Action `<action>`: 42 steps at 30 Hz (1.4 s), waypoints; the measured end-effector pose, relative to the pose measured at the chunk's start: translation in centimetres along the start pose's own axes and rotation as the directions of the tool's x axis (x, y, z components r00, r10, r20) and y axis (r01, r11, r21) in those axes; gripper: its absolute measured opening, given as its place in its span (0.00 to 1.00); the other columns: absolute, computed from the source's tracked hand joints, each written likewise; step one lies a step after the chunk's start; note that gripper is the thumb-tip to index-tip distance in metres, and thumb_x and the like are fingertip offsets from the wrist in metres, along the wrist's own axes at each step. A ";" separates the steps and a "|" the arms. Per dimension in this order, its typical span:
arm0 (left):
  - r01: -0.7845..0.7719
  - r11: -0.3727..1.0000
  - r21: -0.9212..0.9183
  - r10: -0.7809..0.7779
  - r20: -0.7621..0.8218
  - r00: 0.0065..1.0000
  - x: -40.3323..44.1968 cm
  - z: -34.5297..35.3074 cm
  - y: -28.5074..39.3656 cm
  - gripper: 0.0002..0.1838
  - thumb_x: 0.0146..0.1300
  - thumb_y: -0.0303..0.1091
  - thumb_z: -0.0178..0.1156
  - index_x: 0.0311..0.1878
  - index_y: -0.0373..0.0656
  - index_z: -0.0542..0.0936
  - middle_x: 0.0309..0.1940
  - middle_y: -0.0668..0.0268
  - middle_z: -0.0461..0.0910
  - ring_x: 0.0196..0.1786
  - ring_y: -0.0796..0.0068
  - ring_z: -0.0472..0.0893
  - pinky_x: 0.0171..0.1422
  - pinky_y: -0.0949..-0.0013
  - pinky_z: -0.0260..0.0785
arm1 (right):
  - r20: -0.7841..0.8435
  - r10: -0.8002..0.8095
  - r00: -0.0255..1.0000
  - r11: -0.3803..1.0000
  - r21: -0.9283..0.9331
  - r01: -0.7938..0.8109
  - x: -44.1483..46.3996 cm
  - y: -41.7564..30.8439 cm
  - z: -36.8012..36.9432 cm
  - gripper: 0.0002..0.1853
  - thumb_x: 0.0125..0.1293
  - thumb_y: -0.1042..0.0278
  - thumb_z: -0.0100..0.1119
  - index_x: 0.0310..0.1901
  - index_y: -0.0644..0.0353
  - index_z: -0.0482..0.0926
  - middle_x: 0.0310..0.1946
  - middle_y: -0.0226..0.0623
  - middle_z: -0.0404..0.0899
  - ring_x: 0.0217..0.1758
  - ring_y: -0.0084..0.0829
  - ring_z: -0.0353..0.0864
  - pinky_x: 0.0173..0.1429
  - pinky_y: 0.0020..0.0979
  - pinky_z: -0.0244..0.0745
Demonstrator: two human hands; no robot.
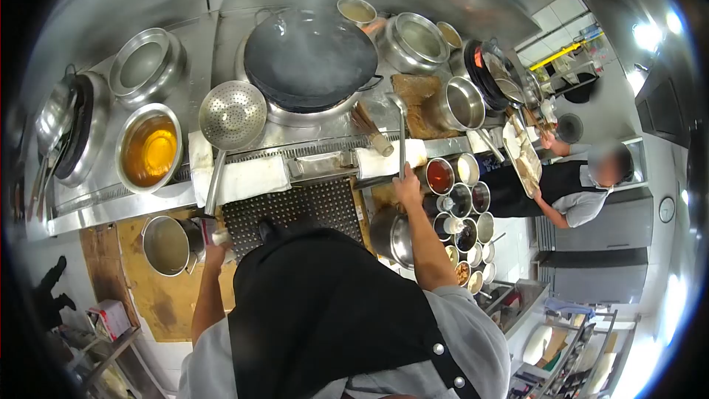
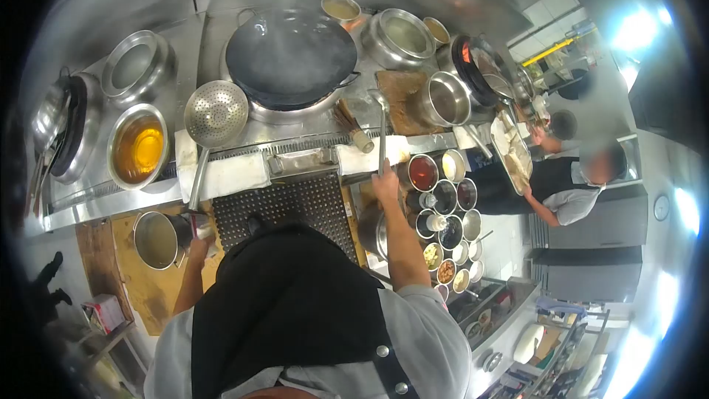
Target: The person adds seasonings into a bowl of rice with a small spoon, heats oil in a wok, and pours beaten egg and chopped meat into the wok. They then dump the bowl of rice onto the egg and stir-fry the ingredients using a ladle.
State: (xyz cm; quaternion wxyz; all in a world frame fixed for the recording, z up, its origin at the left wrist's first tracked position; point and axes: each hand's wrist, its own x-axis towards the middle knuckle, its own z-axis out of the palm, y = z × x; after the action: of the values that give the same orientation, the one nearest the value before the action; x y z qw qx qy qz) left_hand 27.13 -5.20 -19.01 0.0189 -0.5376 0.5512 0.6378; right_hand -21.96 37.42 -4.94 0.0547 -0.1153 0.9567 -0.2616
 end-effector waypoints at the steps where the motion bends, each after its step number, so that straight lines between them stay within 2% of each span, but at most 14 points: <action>1: -0.040 0.997 -0.060 0.039 -0.012 0.999 -0.9 1.5 1.0 0.18 0.54 0.30 0.70 0.50 0.39 0.85 0.35 0.63 0.86 0.35 0.67 0.85 0.40 0.62 0.77 | 0.009 0.036 0.999 0.999 0.024 -0.036 -0.3 -0.1 -0.1 0.44 0.55 0.66 0.71 0.73 0.70 0.65 0.55 0.68 0.80 0.62 0.55 0.82 0.66 0.41 0.76; 6: -0.217 0.959 -0.181 0.235 0.080 0.969 -4.7 8.9 5.3 0.16 0.62 0.33 0.68 0.51 0.37 0.84 0.36 0.63 0.86 0.36 0.66 0.86 0.42 0.63 0.79 | 0.134 0.015 0.991 0.984 0.177 -0.039 1.6 3.1 -2.1 0.40 0.60 0.70 0.66 0.75 0.69 0.64 0.47 0.64 0.85 0.51 0.56 0.86 0.57 0.42 0.79; 10: -0.127 0.912 -0.391 0.251 0.284 0.926 -11.8 15.8 12.6 0.14 0.68 0.36 0.65 0.50 0.35 0.82 0.34 0.59 0.85 0.31 0.67 0.85 0.30 0.63 0.80 | -0.161 -0.292 0.943 0.946 0.097 0.309 -3.0 4.8 -4.2 0.41 0.61 0.70 0.65 0.75 0.70 0.62 0.47 0.60 0.86 0.52 0.55 0.87 0.58 0.44 0.80; 14: -0.176 0.918 -0.357 0.302 0.338 0.891 -14.6 24.1 14.8 0.13 0.71 0.35 0.63 0.51 0.37 0.79 0.35 0.61 0.83 0.30 0.66 0.85 0.30 0.63 0.80 | 0.170 -0.154 0.973 0.987 -0.015 0.158 -3.1 6.8 -7.5 0.39 0.61 0.67 0.66 0.74 0.64 0.66 0.50 0.67 0.82 0.56 0.61 0.83 0.61 0.46 0.79; 17: -0.130 0.923 -0.363 0.290 0.431 0.854 -17.2 28.3 15.6 0.20 0.76 0.49 0.57 0.56 0.40 0.78 0.38 0.59 0.84 0.32 0.64 0.86 0.31 0.62 0.80 | 0.038 -0.126 0.991 0.982 0.147 0.119 -9.2 4.9 -10.9 0.38 0.62 0.69 0.66 0.74 0.65 0.66 0.49 0.64 0.84 0.56 0.58 0.85 0.61 0.45 0.79; 18: -0.086 0.927 -0.366 0.268 0.482 0.834 -19.1 29.1 16.7 0.24 0.77 0.54 0.54 0.58 0.41 0.77 0.39 0.58 0.84 0.33 0.64 0.86 0.32 0.62 0.81 | -0.159 -0.343 0.926 0.887 0.270 0.376 -9.8 7.4 -8.9 0.38 0.62 0.68 0.66 0.75 0.61 0.66 0.57 0.63 0.82 0.62 0.57 0.82 0.66 0.44 0.77; 21: -0.052 0.893 -0.447 0.323 0.555 0.767 -22.8 32.1 18.0 0.35 0.76 0.69 0.45 0.61 0.45 0.77 0.43 0.59 0.85 0.37 0.63 0.87 0.35 0.61 0.81 | 0.318 -0.163 0.934 0.488 0.849 -0.204 -17.5 1.6 -14.0 0.39 0.70 0.74 0.61 0.80 0.55 0.58 0.24 0.24 0.72 0.20 0.16 0.69 0.24 0.22 0.67; 23: -0.130 0.894 -0.428 0.366 0.534 0.762 -25.3 34.4 19.9 0.34 0.76 0.68 0.45 0.62 0.45 0.76 0.44 0.60 0.85 0.39 0.67 0.86 0.36 0.61 0.81 | 0.305 -0.244 0.921 0.516 0.845 -0.143 -19.3 -0.7 -13.6 0.38 0.71 0.75 0.61 0.80 0.55 0.59 0.24 0.24 0.73 0.20 0.16 0.70 0.24 0.22 0.67; 25: -0.389 0.906 -0.168 0.420 0.487 0.766 -26.6 37.1 21.4 0.30 0.75 0.59 0.56 0.63 0.42 0.75 0.46 0.61 0.85 0.43 0.72 0.85 0.41 0.63 0.80 | 0.114 -0.431 0.895 0.751 0.595 0.286 -19.7 -3.7 -13.2 0.36 0.67 0.74 0.65 0.75 0.63 0.62 0.32 0.40 0.82 0.33 0.37 0.83 0.37 0.39 0.76; 27: -0.771 0.623 -0.132 0.782 0.077 0.618 -25.5 39.5 21.5 0.27 0.69 0.46 0.68 0.63 0.38 0.75 0.48 0.62 0.84 0.46 0.74 0.83 0.47 0.66 0.78 | 0.052 -0.548 0.835 0.814 0.262 0.518 -20.0 -6.6 -13.2 0.29 0.63 0.74 0.65 0.65 0.70 0.70 0.41 0.57 0.85 0.46 0.60 0.85 0.50 0.53 0.78; 31: -0.504 0.773 -0.385 0.536 -0.028 0.844 -27.4 33.7 27.4 0.19 0.65 0.36 0.71 0.54 0.35 0.81 0.41 0.65 0.85 0.40 0.75 0.83 0.43 0.68 0.77 | 0.100 -0.653 0.750 0.745 0.264 0.613 -21.6 -9.1 -14.3 0.24 0.64 0.71 0.64 0.60 0.69 0.71 0.43 0.59 0.83 0.45 0.61 0.83 0.47 0.54 0.80; 37: -0.569 0.651 -0.503 0.527 -0.240 0.815 -25.2 26.8 26.9 0.14 0.66 0.33 0.68 0.49 0.33 0.82 0.41 0.63 0.84 0.39 0.74 0.82 0.41 0.68 0.77 | 0.221 -0.681 0.698 0.694 0.500 0.519 -25.4 -5.1 -13.4 0.25 0.65 0.68 0.68 0.63 0.62 0.74 0.43 0.55 0.84 0.45 0.55 0.86 0.48 0.45 0.79; 41: -0.571 0.638 -0.516 0.561 -0.196 0.804 -24.3 26.1 22.6 0.14 0.68 0.35 0.67 0.53 0.39 0.82 0.39 0.67 0.82 0.38 0.77 0.80 0.41 0.70 0.75 | 0.557 -0.560 0.613 0.805 0.542 0.243 -23.6 -4.4 -11.2 0.20 0.69 0.61 0.67 0.57 0.61 0.78 0.34 0.43 0.81 0.37 0.38 0.83 0.44 0.39 0.76; 42: -0.548 0.656 -0.519 0.545 -0.177 0.819 -26.0 25.8 22.9 0.14 0.71 0.39 0.65 0.54 0.42 0.79 0.37 0.71 0.80 0.36 0.80 0.78 0.39 0.73 0.74 | 0.569 -0.597 0.566 0.779 0.581 0.237 -22.9 -4.3 -10.5 0.18 0.71 0.61 0.66 0.56 0.60 0.78 0.29 0.28 0.77 0.30 0.23 0.75 0.36 0.31 0.72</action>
State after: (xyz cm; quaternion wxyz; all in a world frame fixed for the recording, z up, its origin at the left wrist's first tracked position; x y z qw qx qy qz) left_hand 6.83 19.25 10.16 -0.3298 -0.3307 0.4806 0.7422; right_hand -0.70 44.68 7.28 0.3888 -0.4233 0.7094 -0.4080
